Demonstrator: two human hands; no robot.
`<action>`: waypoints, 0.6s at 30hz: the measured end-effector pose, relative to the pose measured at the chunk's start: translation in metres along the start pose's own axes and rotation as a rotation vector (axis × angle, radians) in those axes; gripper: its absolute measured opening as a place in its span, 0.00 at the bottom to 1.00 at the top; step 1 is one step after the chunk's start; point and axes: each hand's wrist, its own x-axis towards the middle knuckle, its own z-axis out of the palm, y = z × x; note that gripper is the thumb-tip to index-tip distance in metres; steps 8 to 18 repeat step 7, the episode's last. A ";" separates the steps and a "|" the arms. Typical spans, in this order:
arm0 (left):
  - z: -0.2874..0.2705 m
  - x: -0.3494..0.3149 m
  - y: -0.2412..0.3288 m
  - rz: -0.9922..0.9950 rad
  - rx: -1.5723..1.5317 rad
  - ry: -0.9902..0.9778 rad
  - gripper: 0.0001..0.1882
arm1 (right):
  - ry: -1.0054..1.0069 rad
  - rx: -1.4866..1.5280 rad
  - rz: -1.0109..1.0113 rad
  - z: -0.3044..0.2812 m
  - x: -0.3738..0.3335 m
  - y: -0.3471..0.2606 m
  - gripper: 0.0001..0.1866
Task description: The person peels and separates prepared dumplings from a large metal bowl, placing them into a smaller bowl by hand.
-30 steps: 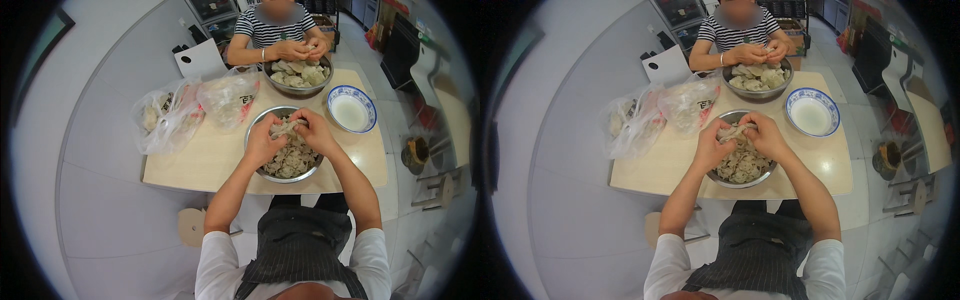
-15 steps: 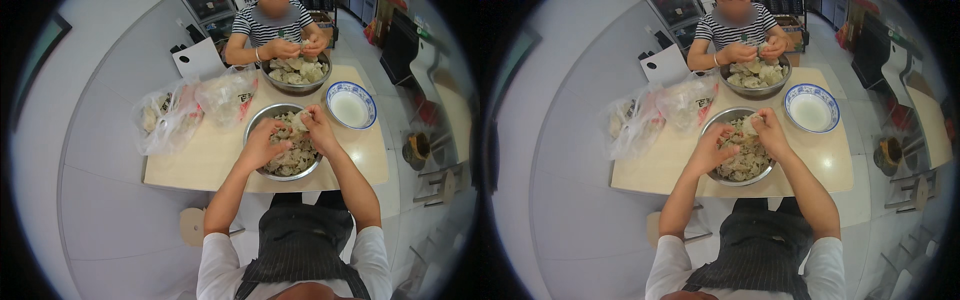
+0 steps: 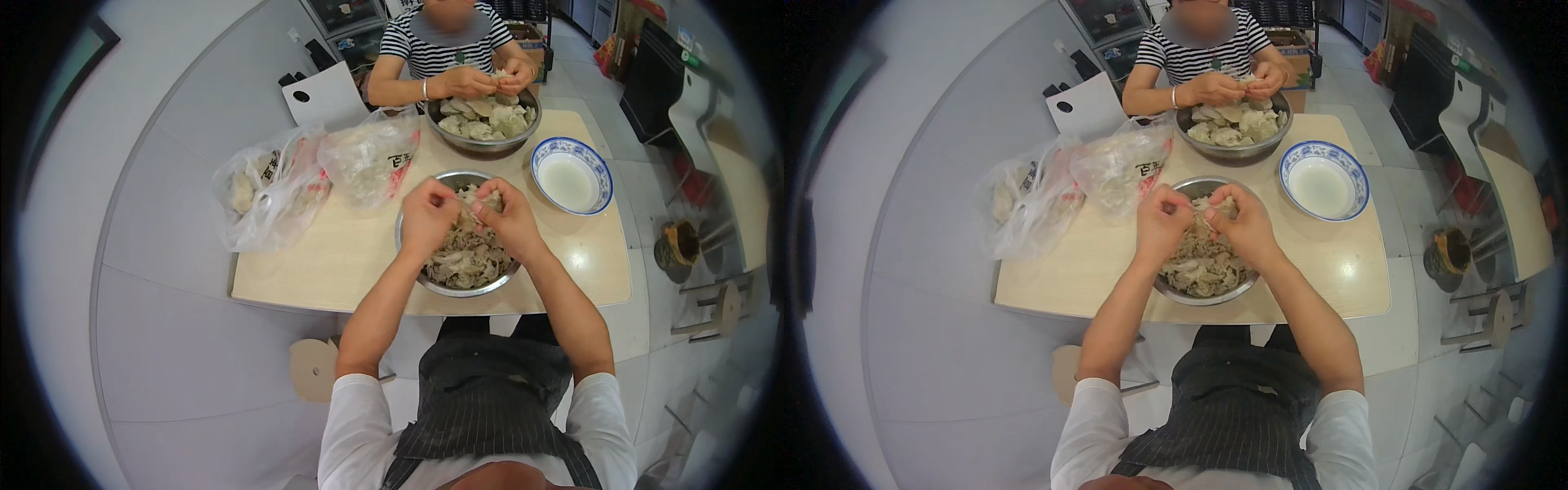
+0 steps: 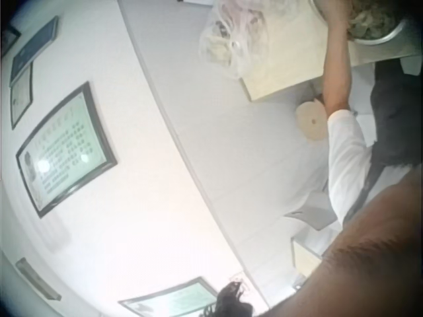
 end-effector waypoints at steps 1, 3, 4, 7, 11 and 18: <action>-0.011 0.006 -0.005 -0.022 -0.055 0.076 0.06 | 0.060 0.007 0.012 0.000 -0.001 0.000 0.13; -0.032 0.011 -0.003 -0.129 -0.092 0.064 0.08 | 0.034 0.031 -0.016 -0.008 -0.001 -0.005 0.11; -0.028 0.006 0.006 -0.129 -0.124 -0.062 0.10 | 0.027 0.045 -0.018 -0.010 -0.005 -0.004 0.11; -0.024 0.001 0.010 -0.150 -0.087 -0.488 0.21 | -0.022 0.174 -0.103 -0.005 0.006 0.005 0.14; -0.024 0.001 0.010 -0.150 -0.087 -0.488 0.21 | -0.022 0.174 -0.103 -0.005 0.006 0.005 0.14; -0.024 0.001 0.010 -0.150 -0.087 -0.488 0.21 | -0.022 0.174 -0.103 -0.005 0.006 0.005 0.14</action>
